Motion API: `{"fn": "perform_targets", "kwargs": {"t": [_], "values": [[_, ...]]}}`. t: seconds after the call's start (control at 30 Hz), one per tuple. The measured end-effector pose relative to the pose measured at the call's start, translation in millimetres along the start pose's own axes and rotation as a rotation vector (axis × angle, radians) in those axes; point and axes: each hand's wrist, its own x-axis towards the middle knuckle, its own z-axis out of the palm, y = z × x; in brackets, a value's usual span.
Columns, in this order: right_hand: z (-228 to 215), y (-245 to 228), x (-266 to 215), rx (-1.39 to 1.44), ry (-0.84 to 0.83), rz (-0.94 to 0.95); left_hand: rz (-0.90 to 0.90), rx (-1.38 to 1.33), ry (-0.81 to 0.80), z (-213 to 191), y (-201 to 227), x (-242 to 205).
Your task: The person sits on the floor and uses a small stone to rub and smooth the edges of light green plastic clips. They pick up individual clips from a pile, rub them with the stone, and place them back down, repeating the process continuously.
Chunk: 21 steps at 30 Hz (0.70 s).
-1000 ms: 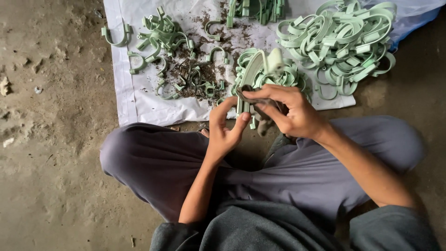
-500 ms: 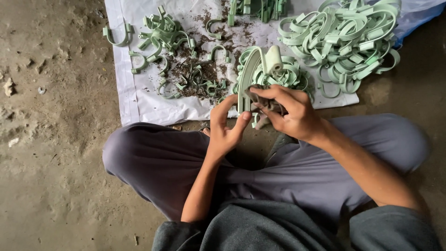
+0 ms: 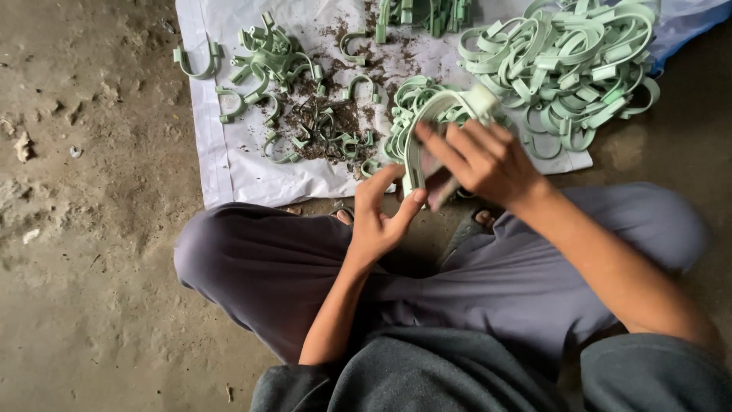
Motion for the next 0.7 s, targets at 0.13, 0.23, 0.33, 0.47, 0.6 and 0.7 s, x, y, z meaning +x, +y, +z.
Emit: {"fn": "perform_targets", "kwargs": {"t": [0.13, 0.23, 0.33, 0.47, 0.6, 0.7], "values": [[10, 0, -5, -0.162, 0.025, 0.044, -0.031, -0.033, 0.004, 7, -3, 2], [-3, -18, 10, 0.891, -0.038, 0.495, -0.069, -0.120, 0.021, 5, -2, 7], [-3, -21, 4, 1.158, -0.073, 0.559, -0.082, -0.145, 0.012, -1, -7, 6], [-8, -15, 14, 0.597, -0.065, 0.278, -0.115, -0.089, 0.008, 1, -8, 2], [19, 8, -4, -0.264, 0.014, -0.033, -0.151, -0.021, 0.035, 10, -4, 3], [-14, 2, 27, -0.319, 0.018, -0.002, -0.160, -0.019, 0.058, 11, 6, 7]]}}
